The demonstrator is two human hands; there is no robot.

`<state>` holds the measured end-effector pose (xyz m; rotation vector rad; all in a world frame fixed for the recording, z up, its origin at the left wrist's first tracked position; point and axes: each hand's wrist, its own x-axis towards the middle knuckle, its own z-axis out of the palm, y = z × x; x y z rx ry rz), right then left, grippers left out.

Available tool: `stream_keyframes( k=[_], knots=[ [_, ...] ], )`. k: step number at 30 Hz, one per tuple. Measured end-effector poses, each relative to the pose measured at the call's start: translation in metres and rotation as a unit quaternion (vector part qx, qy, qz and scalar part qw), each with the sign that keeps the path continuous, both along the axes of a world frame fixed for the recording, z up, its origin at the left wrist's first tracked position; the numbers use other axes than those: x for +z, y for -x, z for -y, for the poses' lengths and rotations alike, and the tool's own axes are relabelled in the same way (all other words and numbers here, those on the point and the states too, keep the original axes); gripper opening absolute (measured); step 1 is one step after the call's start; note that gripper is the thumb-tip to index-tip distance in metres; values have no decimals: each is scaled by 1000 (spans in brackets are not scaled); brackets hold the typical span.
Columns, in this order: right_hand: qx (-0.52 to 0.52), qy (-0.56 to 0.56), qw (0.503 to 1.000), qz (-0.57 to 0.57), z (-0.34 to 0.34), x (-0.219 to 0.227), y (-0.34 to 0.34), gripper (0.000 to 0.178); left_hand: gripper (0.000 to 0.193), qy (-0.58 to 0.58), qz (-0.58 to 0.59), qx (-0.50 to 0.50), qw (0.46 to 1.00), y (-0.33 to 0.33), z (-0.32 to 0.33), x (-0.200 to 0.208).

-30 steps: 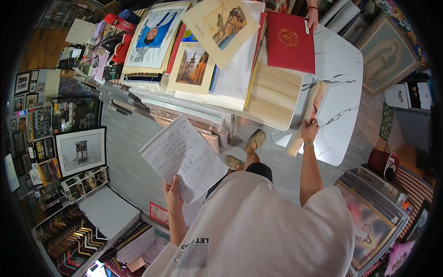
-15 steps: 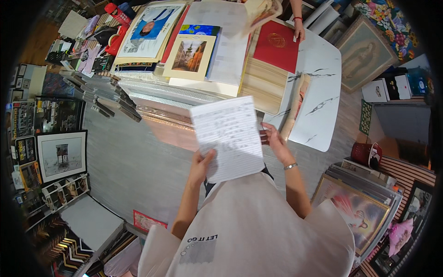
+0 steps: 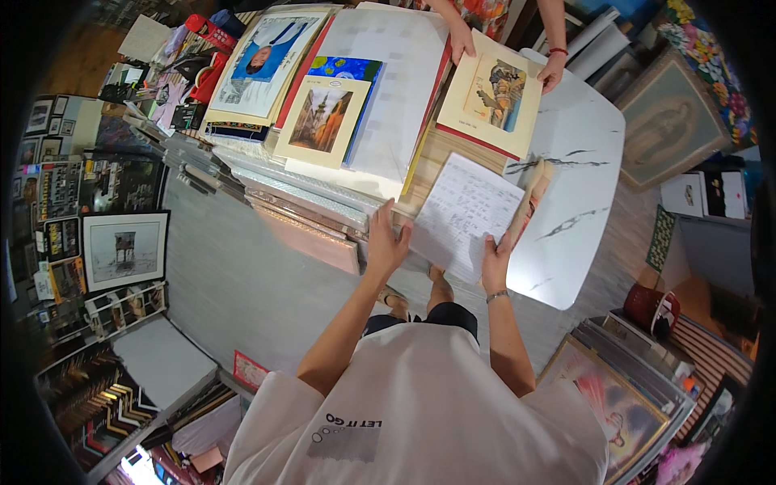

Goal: The person sorts through various framed and unframed art pieces, papers, and documents on a counter, carries a roll of art and a flat piece outside, and places them on a table among other boxes and supplies.

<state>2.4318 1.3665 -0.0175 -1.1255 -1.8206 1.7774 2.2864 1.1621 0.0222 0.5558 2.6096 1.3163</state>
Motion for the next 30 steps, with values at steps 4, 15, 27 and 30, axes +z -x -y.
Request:
stream_keyframes(
  k=[4, 15, 27, 30],
  knots=[
    [37, 7, 999, 28, -27, -36, 13, 48, 71, 127, -59, -12, 990, 47, -48, 9],
    [141, -58, 967, 205, -47, -16, 24, 64, 97, 368, -73, -25, 926, 123, -86, -27],
    [100, -279, 954, 44, -54, 10, 54, 35, 60, 269, -17, -92, 959, 149, -69, 5],
    [194, -144, 970, -24, -31, 18, 73, 30, 50, 206, 62, -72, 974, 158, -59, 17]
  ],
)
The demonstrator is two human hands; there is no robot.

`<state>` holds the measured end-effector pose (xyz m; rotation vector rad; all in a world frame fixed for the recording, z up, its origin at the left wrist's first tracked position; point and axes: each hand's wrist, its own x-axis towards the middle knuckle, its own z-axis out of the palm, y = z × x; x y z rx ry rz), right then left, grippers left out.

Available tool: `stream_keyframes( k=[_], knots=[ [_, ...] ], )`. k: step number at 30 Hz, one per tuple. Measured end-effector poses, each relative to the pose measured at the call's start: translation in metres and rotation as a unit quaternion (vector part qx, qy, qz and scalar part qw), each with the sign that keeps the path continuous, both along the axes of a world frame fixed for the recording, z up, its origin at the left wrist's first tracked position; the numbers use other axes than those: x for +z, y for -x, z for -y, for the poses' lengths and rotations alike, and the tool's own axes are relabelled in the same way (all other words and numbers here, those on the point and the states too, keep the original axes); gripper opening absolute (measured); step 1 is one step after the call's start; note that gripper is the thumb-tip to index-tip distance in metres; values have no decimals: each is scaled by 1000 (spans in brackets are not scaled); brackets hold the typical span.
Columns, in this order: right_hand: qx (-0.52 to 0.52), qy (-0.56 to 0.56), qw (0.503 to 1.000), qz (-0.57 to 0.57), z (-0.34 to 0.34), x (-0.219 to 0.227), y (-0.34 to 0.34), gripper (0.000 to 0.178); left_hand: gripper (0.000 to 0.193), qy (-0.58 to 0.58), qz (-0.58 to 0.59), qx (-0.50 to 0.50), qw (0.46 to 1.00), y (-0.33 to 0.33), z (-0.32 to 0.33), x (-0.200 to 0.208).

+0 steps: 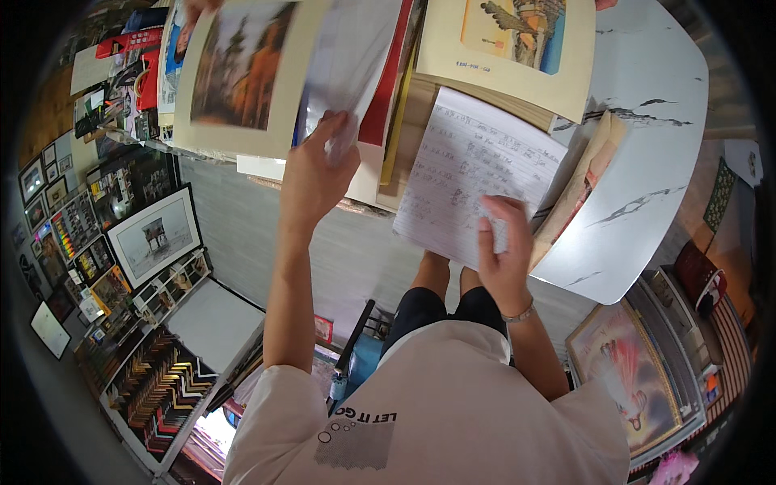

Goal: The person sorts through various framed and unframed art pieces, papers, and documents on a counter, carries a roll of art and a flat piece outside, and places them on a table among other boxes and supplies.

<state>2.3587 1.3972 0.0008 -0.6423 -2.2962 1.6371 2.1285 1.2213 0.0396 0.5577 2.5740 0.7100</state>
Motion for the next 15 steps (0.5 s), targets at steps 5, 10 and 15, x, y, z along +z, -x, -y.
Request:
stream_keyframes(
  k=[5, 10, 15],
  knots=[
    [78, 260, 962, 41, 60, -8, 53, 47, 48, 3, -36, -45, 998, -5, 0, 0],
    [66, 364, 925, 83, 94, -34, 73, 45, 53, -22, -30, -76, 996, -10, 33, -9],
    [11, 519, 845, 130, 90, -20, 76, 40, 65, 60, -111, -155, 980, -19, 69, -14]
  ],
)
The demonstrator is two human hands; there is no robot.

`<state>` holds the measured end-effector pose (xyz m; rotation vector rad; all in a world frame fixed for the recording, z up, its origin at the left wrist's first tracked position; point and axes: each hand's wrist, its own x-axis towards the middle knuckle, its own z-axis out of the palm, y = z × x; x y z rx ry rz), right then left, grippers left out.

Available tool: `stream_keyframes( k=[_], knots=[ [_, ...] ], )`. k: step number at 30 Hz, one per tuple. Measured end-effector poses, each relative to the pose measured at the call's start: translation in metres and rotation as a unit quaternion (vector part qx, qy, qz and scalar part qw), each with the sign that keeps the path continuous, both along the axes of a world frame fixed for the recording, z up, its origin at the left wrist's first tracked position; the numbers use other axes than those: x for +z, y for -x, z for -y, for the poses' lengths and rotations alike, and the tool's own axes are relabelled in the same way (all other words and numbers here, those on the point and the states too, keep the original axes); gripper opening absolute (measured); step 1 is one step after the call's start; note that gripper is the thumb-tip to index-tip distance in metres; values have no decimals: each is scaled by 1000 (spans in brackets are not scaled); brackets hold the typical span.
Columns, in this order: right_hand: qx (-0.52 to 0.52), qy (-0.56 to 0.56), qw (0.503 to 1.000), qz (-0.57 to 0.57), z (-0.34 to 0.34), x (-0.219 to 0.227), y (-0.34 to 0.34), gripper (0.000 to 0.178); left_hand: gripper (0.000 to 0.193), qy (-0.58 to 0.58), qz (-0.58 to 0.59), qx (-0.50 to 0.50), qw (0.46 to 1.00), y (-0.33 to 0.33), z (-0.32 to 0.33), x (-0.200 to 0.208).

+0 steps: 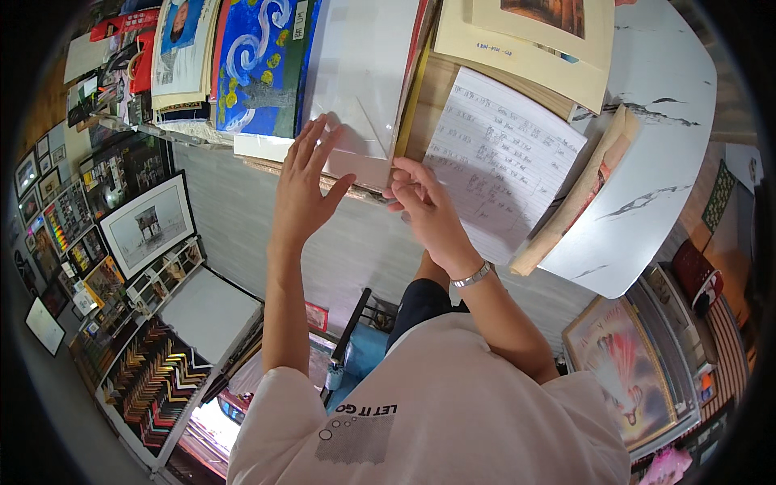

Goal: The person sorts through various framed and unframed art pieces, papers, and documents on a counter, carries a roll of art and a flat piece outside, and places them on a table among other boxes and supplies.

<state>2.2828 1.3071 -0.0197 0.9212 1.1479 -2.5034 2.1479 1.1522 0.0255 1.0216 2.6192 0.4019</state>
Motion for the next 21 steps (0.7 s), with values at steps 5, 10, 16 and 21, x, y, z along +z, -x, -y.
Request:
stream_keyframes(
  k=[5, 10, 16, 21],
  knots=[
    [4, -24, 1000, 0, 7, 2, 2, 36, 70, -34, -41, -24, 998, 2, -5, -17],
    [-20, -10, 999, -24, 8, -5, 1, 35, 68, -63, -53, -79, 994, 21, -25, -25],
    [-18, -43, 998, -49, 7, -6, 2, 34, 46, -191, -21, -20, 981, 25, -21, -30],
    [-45, -193, 977, -81, 1, 0, 12, 37, 39, -260, 65, 98, 958, 16, -26, -25]
  ],
)
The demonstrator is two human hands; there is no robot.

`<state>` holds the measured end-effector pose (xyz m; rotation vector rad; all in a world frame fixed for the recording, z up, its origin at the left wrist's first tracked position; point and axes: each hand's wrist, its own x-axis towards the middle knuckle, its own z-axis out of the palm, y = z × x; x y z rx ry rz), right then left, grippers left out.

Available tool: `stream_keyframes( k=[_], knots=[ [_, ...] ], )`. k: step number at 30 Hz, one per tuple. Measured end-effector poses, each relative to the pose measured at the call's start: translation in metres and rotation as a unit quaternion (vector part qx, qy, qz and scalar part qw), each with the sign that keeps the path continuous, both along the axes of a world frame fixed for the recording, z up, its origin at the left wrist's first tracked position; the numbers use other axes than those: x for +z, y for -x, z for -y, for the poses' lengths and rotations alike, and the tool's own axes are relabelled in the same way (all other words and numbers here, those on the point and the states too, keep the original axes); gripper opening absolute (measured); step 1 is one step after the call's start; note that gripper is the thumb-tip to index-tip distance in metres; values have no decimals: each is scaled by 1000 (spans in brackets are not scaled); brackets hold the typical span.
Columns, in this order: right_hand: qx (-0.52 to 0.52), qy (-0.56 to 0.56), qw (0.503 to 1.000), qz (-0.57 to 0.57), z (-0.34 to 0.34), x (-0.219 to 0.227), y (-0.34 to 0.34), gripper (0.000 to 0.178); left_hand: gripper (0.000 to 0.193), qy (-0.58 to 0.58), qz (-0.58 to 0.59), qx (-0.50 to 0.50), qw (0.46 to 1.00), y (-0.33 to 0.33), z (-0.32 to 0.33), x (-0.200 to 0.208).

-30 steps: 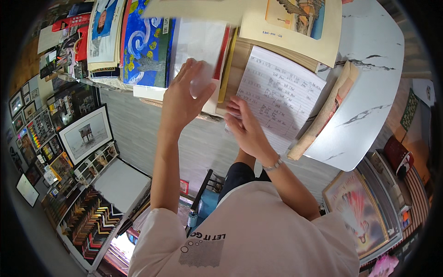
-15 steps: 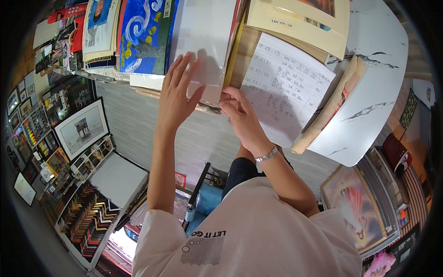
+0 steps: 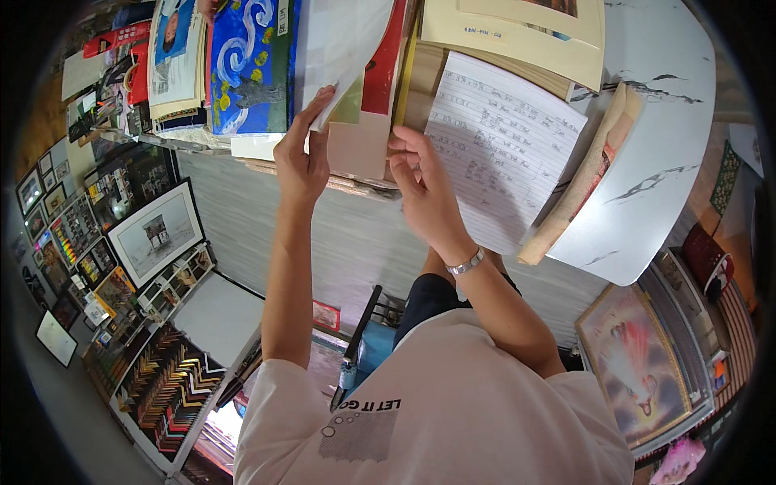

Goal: The person sorts through various framed and unframed art pieces, papers, and documents on a counter, carries a roll of art and a flat piece outside, and places them on a table among other boxes and supplies.

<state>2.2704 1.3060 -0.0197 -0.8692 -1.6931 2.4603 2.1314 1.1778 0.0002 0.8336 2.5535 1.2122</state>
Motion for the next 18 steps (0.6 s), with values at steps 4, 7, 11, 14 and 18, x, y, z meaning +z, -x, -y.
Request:
stream_keyframes(
  k=[4, 7, 11, 14, 18],
  knots=[
    [1, 9, 1000, -7, -7, -6, 13, 39, 35, 4, 5, 15, 1000, -1, 0, 2],
    [-17, 38, 999, -16, -5, -14, 19, 39, 33, 3, 2, 16, 1000, -1, 1, 2],
    [-27, 74, 997, -10, -6, -14, 21, 38, 32, -8, -7, 15, 1000, -3, 1, -1],
    [-29, 78, 996, -14, -6, -13, 19, 38, 32, -25, -11, 14, 1000, -4, 1, -2],
    [-24, 77, 997, -14, -7, -11, 19, 39, 33, -29, -32, -7, 999, -5, 0, -2]
  ],
)
